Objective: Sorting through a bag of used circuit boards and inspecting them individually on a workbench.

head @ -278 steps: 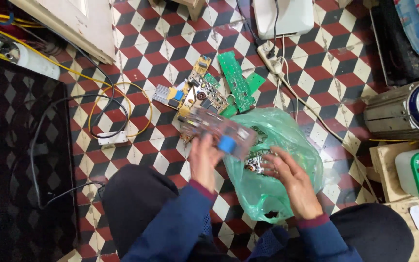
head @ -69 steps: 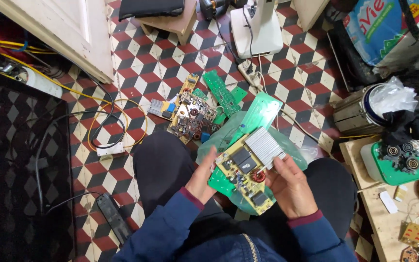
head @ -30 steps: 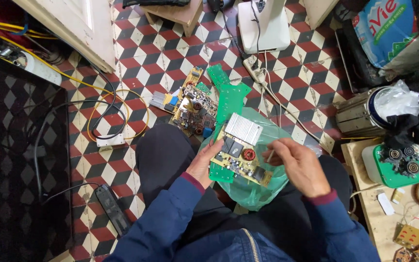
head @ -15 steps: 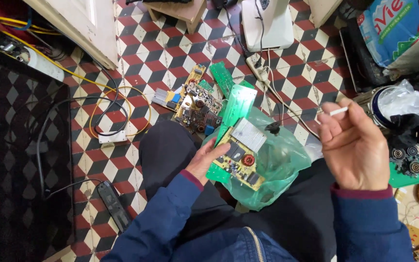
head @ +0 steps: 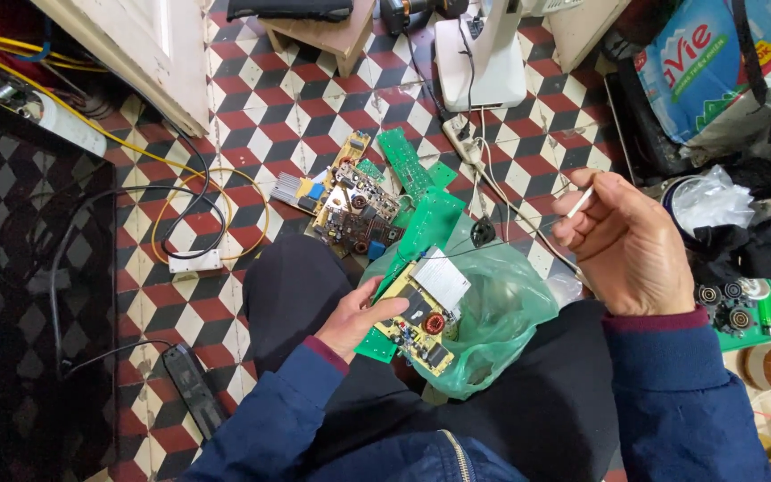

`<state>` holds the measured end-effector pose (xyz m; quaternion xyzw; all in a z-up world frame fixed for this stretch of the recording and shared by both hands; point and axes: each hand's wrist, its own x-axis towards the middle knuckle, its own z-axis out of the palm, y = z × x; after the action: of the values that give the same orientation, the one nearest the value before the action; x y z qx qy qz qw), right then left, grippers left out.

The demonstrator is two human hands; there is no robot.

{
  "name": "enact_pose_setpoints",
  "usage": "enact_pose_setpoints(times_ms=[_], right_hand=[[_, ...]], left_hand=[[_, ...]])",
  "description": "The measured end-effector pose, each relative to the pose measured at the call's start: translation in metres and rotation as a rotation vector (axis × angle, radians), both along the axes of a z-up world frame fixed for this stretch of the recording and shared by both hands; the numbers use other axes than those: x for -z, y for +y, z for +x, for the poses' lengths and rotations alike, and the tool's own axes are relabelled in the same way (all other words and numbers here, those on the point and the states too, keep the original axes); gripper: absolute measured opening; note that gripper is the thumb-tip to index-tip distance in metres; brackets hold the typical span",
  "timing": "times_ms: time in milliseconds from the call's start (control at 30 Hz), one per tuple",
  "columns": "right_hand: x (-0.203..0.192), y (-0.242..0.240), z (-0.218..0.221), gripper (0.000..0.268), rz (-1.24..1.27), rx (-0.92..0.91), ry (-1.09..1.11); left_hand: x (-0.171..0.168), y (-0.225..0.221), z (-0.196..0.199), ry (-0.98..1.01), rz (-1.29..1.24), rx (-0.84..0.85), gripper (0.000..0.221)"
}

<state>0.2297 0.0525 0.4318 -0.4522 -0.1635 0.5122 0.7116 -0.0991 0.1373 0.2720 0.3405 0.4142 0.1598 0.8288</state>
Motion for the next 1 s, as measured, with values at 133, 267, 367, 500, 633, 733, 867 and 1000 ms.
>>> enact_pose_setpoints(times_ms=[133, 267, 367, 500, 633, 733, 867, 1000], right_hand=[[0.001, 0.006, -0.002, 0.026, 0.0, -0.008, -0.007], [-0.003, 0.012, -0.007, 0.025, -0.045, -0.017, -0.007], [-0.006, 0.02, -0.013, 0.027, -0.034, -0.03, -0.012], [0.0, 0.034, -0.013, 0.027, -0.011, -0.052, -0.021], [0.004, 0.067, -0.014, 0.022, -0.048, -0.04, 0.01], [0.023, 0.095, -0.008, 0.019, -0.187, -0.009, -0.09], [0.041, 0.116, 0.003, 0.022, -0.28, -0.007, -0.095], [0.0, 0.112, -0.018, 0.023, -0.243, -0.04, -0.113]], left_hand=[[-0.004, -0.001, -0.001, 0.011, -0.021, -0.019, 0.075], [-0.005, -0.002, -0.002, -0.026, -0.064, -0.028, 0.073], [-0.003, -0.004, -0.002, -0.026, -0.076, -0.029, 0.072], [-0.006, -0.006, -0.004, -0.055, -0.059, -0.009, 0.066], [0.0, -0.01, -0.004, -0.032, 0.055, 0.097, 0.064], [0.015, -0.017, -0.002, -0.083, 0.127, 0.02, 0.06], [0.008, -0.016, -0.001, -0.215, 0.146, 0.198, 0.064], [0.015, -0.012, 0.003, -0.304, 0.17, 0.307, 0.067]])
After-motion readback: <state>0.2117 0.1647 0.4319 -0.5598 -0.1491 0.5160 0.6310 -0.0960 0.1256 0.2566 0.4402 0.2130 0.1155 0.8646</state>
